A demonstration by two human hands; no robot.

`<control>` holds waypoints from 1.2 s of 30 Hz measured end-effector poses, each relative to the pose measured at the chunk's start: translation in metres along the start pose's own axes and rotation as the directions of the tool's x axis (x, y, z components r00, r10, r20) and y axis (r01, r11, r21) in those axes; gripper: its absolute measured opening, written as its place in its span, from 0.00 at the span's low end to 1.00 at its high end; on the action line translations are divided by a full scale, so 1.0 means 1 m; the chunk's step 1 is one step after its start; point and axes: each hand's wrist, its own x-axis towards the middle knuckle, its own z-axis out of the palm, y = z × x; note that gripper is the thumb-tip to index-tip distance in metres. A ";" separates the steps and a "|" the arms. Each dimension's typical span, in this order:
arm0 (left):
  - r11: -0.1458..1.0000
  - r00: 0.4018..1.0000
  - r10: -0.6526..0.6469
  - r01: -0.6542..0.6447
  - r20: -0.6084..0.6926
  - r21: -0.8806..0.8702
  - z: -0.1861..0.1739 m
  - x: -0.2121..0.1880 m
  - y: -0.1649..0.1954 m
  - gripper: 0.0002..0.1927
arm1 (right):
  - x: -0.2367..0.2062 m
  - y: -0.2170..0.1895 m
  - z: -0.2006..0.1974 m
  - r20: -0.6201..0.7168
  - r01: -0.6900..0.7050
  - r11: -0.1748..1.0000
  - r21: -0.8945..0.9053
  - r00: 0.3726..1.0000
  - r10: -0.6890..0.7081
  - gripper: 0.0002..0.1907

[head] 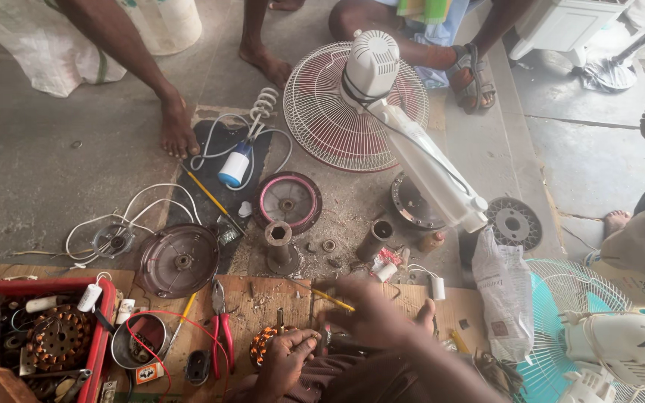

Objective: The person sits on the floor and works on a disassembled electric fan motor. They use a hammer and a metal rod to tap and adjust the copper-wound stator, then insert a metal shaft into the stator and rotate it by hand.

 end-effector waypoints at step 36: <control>0.852 0.972 0.183 -0.231 0.147 0.471 0.012 -0.001 0.014 0.05 | -0.017 0.158 0.136 -0.021 -0.076 0.982 -0.175 0.997 0.074 0.07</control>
